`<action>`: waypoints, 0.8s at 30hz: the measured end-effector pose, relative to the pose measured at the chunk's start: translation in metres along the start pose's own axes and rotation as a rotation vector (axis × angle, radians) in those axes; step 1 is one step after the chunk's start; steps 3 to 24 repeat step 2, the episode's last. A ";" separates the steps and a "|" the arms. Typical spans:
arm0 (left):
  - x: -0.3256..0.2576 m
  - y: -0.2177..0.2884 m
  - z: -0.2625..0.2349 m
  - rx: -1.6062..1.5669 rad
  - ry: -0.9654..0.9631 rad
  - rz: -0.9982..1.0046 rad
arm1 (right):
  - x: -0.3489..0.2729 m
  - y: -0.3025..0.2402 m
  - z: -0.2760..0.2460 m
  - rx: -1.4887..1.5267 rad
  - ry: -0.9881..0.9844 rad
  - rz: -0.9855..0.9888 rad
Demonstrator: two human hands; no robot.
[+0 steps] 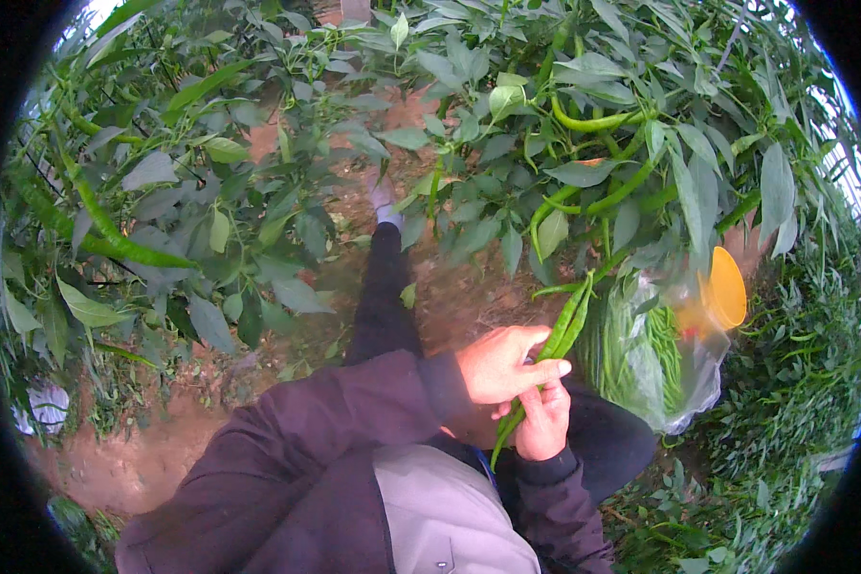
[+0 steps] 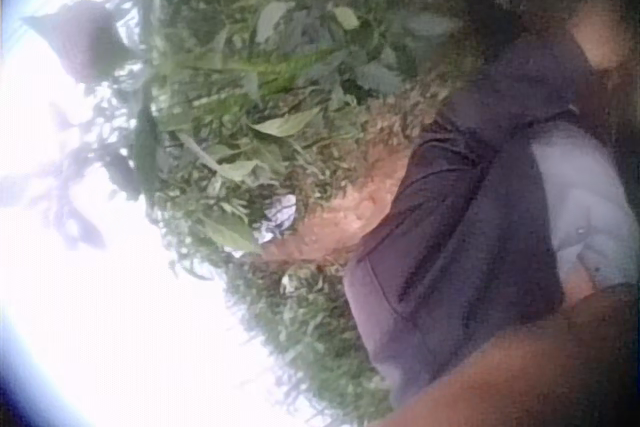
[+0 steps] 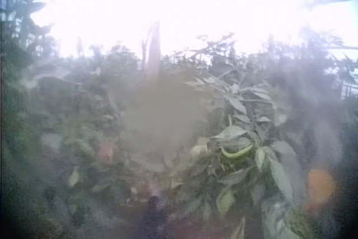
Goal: The person harvests green chili peppers from plants in a greenhouse, placing them into a plastic bag. They repeatedly reach into the foliage, pull peppers from the stems, and add them to the bag.
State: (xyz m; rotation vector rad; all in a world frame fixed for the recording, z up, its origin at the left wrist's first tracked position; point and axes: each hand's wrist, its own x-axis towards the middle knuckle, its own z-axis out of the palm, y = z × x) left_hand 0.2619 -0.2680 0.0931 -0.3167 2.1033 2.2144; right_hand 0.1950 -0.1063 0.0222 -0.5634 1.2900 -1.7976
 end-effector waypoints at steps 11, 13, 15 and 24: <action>-0.002 0.007 -0.001 0.042 -0.020 -0.044 | 0.000 0.002 -0.007 -0.022 -0.002 0.000; -0.002 0.007 -0.001 0.042 -0.020 -0.044 | 0.000 0.002 -0.007 -0.022 -0.002 0.000; -0.002 0.007 -0.001 0.042 -0.020 -0.044 | 0.000 0.002 -0.007 -0.022 -0.002 0.000; -0.002 0.007 -0.001 0.042 -0.020 -0.044 | 0.000 0.002 -0.007 -0.022 -0.002 0.000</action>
